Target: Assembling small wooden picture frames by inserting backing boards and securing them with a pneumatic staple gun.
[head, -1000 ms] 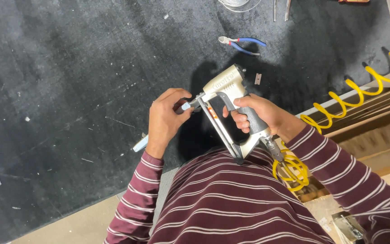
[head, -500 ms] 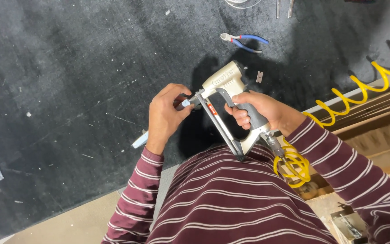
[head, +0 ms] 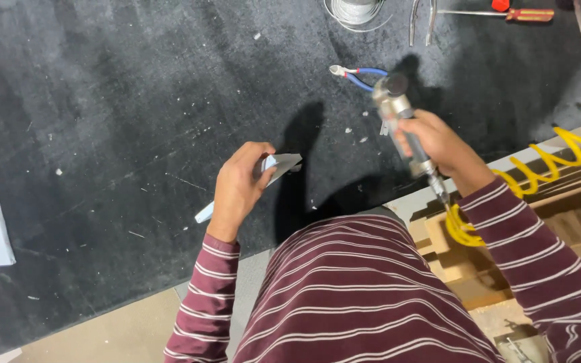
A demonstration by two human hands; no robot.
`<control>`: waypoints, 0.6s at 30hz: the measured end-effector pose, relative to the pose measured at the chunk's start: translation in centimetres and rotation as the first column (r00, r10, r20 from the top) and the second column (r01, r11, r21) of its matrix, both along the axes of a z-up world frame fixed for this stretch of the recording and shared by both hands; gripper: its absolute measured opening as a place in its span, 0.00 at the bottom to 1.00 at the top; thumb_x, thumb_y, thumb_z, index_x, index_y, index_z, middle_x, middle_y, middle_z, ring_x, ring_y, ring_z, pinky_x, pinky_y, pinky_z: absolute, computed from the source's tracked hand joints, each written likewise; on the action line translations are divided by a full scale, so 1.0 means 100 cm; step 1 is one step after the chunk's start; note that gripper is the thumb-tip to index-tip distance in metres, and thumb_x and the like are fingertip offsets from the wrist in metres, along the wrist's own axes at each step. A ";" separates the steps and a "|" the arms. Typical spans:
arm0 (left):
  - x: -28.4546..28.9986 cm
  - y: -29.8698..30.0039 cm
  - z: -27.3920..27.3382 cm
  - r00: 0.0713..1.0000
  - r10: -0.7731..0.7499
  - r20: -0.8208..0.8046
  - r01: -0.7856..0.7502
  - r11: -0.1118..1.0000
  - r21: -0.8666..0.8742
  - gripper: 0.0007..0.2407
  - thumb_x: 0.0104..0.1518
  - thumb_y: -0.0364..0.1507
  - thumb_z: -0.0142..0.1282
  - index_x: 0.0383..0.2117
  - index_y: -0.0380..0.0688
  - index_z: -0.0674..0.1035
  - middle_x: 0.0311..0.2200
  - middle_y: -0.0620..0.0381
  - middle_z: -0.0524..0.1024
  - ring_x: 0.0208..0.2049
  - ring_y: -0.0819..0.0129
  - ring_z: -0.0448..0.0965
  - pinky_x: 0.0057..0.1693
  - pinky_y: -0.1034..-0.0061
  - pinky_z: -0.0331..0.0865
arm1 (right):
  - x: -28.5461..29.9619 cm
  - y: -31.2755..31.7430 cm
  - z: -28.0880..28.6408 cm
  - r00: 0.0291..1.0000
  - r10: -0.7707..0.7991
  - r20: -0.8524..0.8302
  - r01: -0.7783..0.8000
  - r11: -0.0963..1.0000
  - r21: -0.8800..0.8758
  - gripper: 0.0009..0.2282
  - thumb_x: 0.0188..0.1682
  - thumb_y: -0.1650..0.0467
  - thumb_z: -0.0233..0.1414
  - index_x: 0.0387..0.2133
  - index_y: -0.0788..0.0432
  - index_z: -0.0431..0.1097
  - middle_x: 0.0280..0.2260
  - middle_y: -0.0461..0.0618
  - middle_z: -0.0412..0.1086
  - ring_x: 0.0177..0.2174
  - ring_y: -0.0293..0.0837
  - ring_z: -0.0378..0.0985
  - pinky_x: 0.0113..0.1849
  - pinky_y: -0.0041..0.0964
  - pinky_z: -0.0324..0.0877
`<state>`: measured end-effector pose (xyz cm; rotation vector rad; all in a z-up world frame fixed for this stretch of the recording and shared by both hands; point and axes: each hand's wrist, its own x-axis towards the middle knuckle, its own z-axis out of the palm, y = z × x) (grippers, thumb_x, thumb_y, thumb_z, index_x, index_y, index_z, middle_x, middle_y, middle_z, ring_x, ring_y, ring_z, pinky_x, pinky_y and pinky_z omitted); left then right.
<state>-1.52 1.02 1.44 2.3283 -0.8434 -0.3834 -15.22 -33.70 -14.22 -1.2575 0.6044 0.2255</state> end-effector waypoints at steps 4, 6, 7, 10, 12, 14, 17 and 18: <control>-0.013 0.010 0.004 0.997 0.012 0.073 -0.010 1.000 -0.029 0.10 0.55 0.21 0.61 0.43 0.45 0.78 0.38 0.55 0.79 0.40 0.51 0.82 0.45 0.61 0.80 | -0.006 -0.026 0.013 0.973 0.042 -0.229 -0.212 0.568 -0.796 0.28 0.56 0.57 0.52 0.59 0.69 0.61 0.47 0.80 0.68 0.50 0.72 0.71 0.49 0.63 0.66; -0.022 0.014 0.010 0.984 0.023 0.175 -0.018 0.999 -0.029 0.12 0.59 0.22 0.57 0.48 0.49 0.77 0.38 0.55 0.78 0.38 0.51 0.81 0.44 0.60 0.78 | -0.015 -0.064 -0.045 0.970 -0.110 -0.216 -0.151 0.419 -0.895 0.25 0.59 0.63 0.55 0.60 0.72 0.59 0.50 0.80 0.68 0.51 0.72 0.71 0.51 0.62 0.66; -0.022 0.019 0.010 0.983 0.033 0.180 -0.027 0.999 -0.033 0.12 0.59 0.22 0.57 0.48 0.49 0.77 0.38 0.55 0.78 0.38 0.51 0.81 0.44 0.60 0.78 | -0.022 -0.070 -0.051 0.972 -0.102 -0.210 -0.150 0.414 -0.898 0.25 0.59 0.63 0.55 0.60 0.72 0.59 0.50 0.80 0.68 0.51 0.72 0.71 0.51 0.62 0.66; -0.022 0.038 0.010 0.967 0.073 0.244 -0.061 0.997 -0.055 0.08 0.62 0.23 0.54 0.43 0.52 0.80 0.38 0.62 0.78 0.37 0.57 0.81 0.45 0.66 0.77 | -0.031 -0.088 -0.070 0.951 -0.228 -0.207 -0.097 0.416 -0.904 0.29 0.59 0.66 0.57 0.63 0.74 0.50 0.55 0.79 0.62 0.56 0.70 0.66 0.55 0.60 0.62; -0.019 0.052 0.011 0.975 0.038 0.220 0.033 0.951 -0.308 0.07 0.65 0.18 0.43 0.39 0.36 0.77 0.41 0.47 0.76 0.44 0.54 0.77 0.50 0.67 0.71 | -0.035 -0.097 -0.085 0.936 -0.297 -0.188 -0.043 0.434 -0.900 0.33 0.55 0.67 0.58 0.65 0.74 0.45 0.63 0.74 0.54 0.61 0.68 0.54 0.60 0.55 0.50; -0.015 0.068 0.004 0.964 0.113 0.242 -0.026 0.941 -0.337 0.06 0.63 0.16 0.44 0.37 0.34 0.76 0.41 0.45 0.75 0.43 0.54 0.76 0.50 0.67 0.70 | -0.031 -0.084 -0.062 0.931 -0.312 -0.190 -0.014 0.488 -0.873 0.32 0.56 0.68 0.57 0.65 0.71 0.46 0.61 0.70 0.47 0.57 0.68 0.57 0.57 0.55 0.55; -0.012 0.090 0.002 0.937 0.226 0.267 -0.124 0.928 -0.351 0.06 0.61 0.14 0.44 0.37 0.34 0.74 0.40 0.45 0.74 0.42 0.55 0.75 0.47 0.68 0.68 | -0.031 -0.072 -0.061 0.939 -0.341 -0.047 0.084 0.359 -0.930 0.28 0.51 0.72 0.58 0.62 0.68 0.53 0.54 0.65 0.44 0.47 0.70 0.57 0.51 0.60 0.58; -0.013 0.098 0.004 0.923 0.270 0.274 -0.171 0.926 -0.336 0.07 0.61 0.14 0.43 0.38 0.35 0.74 0.40 0.47 0.73 0.41 0.56 0.73 0.44 0.69 0.65 | -0.025 -0.070 -0.067 0.942 -0.318 0.107 0.167 0.168 -0.971 0.25 0.46 0.76 0.59 0.58 0.67 0.59 0.48 0.64 0.48 0.40 0.71 0.55 0.47 0.67 0.55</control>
